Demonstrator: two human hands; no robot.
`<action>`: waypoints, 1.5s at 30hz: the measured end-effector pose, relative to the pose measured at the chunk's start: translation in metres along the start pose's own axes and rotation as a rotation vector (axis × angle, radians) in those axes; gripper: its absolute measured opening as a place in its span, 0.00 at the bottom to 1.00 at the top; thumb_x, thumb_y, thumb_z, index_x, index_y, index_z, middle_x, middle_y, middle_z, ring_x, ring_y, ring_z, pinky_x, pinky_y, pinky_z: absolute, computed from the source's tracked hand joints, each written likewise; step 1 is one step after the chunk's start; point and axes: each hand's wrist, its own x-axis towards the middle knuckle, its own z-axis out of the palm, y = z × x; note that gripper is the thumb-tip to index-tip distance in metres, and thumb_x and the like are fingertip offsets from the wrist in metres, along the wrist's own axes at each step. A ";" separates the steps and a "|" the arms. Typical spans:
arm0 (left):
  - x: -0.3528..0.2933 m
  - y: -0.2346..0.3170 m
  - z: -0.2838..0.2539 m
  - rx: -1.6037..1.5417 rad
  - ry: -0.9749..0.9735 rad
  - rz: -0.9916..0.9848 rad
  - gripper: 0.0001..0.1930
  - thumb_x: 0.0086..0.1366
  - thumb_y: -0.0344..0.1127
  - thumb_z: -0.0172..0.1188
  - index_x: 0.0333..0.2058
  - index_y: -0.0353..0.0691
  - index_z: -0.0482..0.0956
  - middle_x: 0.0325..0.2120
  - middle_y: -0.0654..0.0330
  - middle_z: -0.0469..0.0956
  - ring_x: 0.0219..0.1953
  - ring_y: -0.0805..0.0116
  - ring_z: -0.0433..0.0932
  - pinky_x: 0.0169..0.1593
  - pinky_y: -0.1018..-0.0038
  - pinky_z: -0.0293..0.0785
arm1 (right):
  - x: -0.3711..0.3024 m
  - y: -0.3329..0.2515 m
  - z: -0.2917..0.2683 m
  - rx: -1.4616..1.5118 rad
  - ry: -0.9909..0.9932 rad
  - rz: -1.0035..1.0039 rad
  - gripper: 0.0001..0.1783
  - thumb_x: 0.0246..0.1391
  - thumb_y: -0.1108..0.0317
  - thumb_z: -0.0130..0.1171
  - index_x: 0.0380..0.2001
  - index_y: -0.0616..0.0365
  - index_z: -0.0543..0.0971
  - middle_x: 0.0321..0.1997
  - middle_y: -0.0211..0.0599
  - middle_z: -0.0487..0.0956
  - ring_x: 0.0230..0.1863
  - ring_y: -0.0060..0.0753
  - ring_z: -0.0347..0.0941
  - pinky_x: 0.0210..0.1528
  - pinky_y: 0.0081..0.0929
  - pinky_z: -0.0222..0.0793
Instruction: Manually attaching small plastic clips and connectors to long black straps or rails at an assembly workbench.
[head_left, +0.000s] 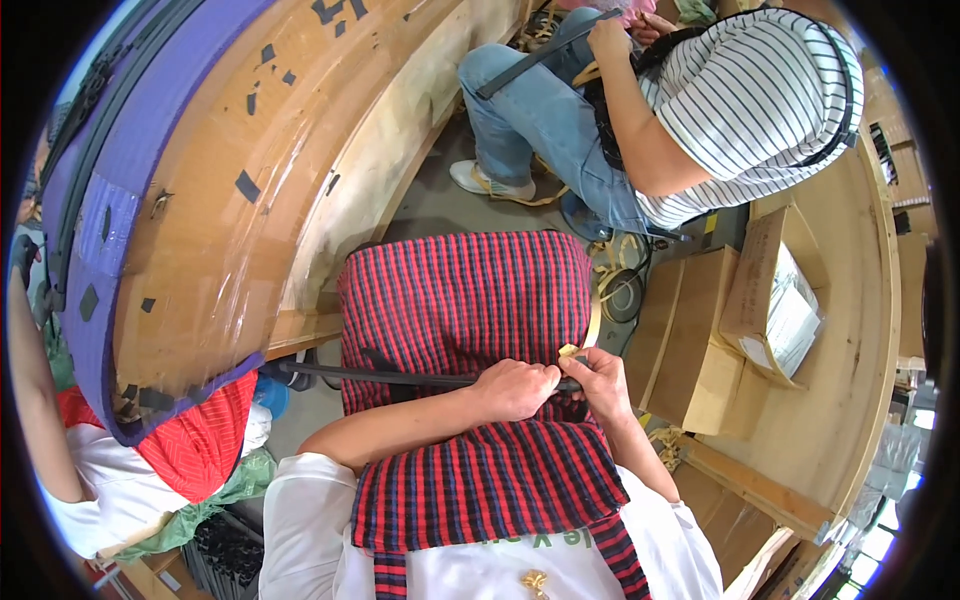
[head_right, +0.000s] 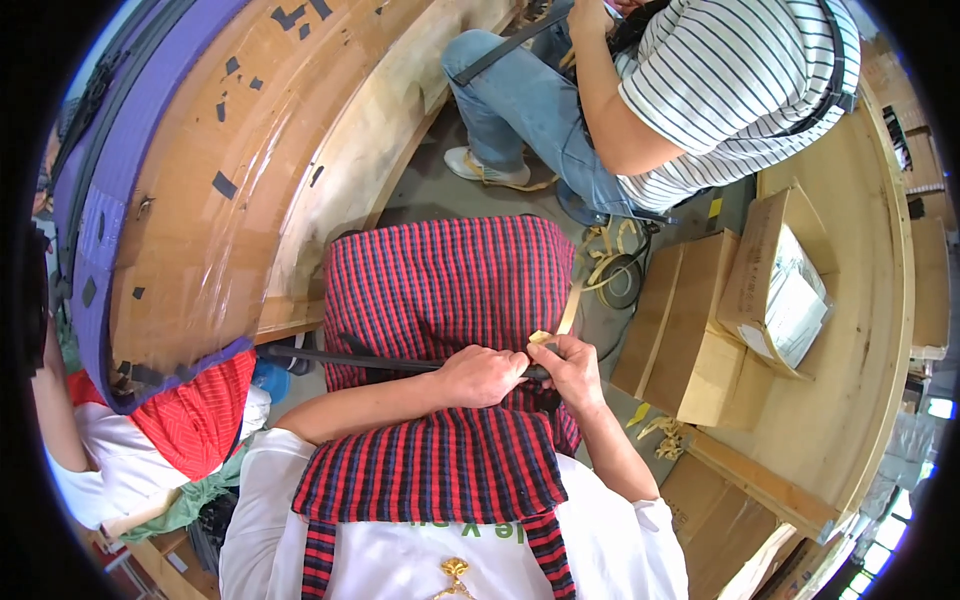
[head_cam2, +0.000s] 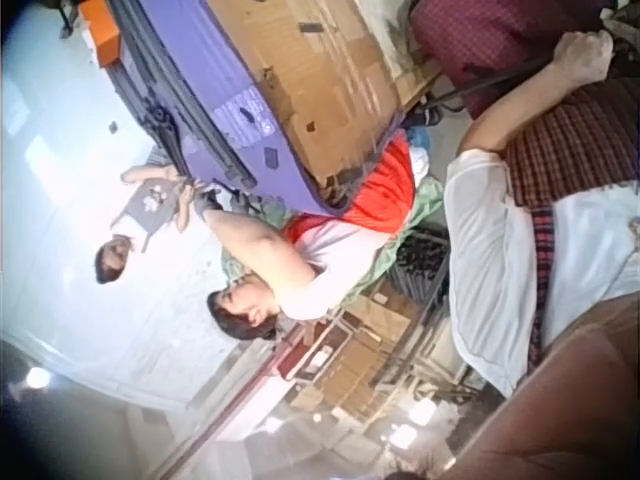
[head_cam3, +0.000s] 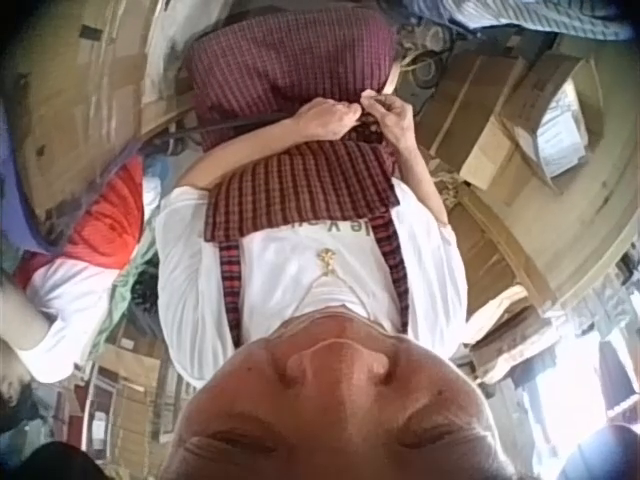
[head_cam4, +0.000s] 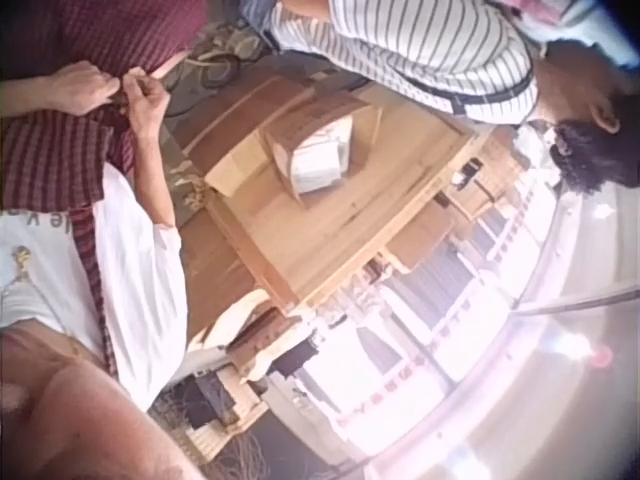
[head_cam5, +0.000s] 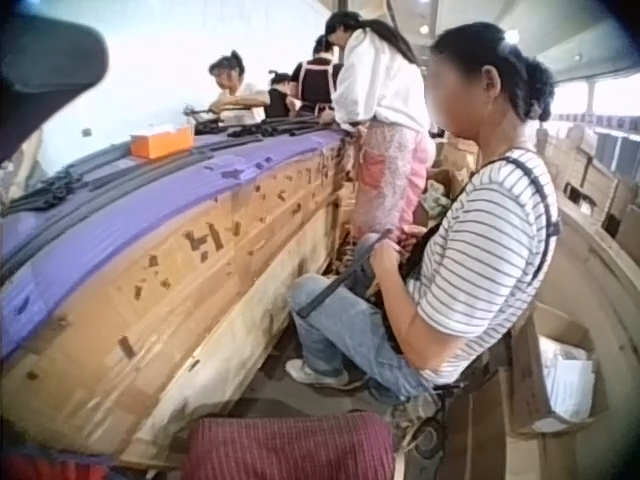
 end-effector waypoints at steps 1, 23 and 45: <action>-0.001 -0.001 0.000 0.005 0.001 -0.003 0.11 0.59 0.37 0.48 0.26 0.35 0.64 0.21 0.52 0.72 0.23 0.57 0.75 0.23 0.65 0.72 | 0.001 0.000 0.000 0.021 -0.007 0.012 0.11 0.48 0.65 0.58 0.26 0.64 0.76 0.19 0.30 0.74 0.16 0.14 0.66 0.16 0.12 0.60; -0.011 -0.019 -0.064 -0.395 0.454 -0.236 0.27 0.61 0.55 0.43 0.17 0.37 0.74 0.10 0.57 0.70 0.15 0.59 0.72 0.21 0.68 0.66 | 0.009 -0.034 0.016 0.299 -0.202 -0.368 0.18 0.43 0.72 0.63 0.39 0.64 0.71 0.32 0.29 0.74 0.32 0.17 0.69 0.36 0.15 0.66; -0.012 -0.024 -0.089 -0.897 -0.025 -0.331 0.30 0.59 0.60 0.43 0.16 0.36 0.72 0.08 0.65 0.66 0.13 0.79 0.65 0.19 0.81 0.60 | 0.011 -0.042 0.011 0.011 -0.301 -0.521 0.14 0.44 0.71 0.62 0.34 0.63 0.71 0.29 0.27 0.73 0.29 0.15 0.67 0.33 0.15 0.66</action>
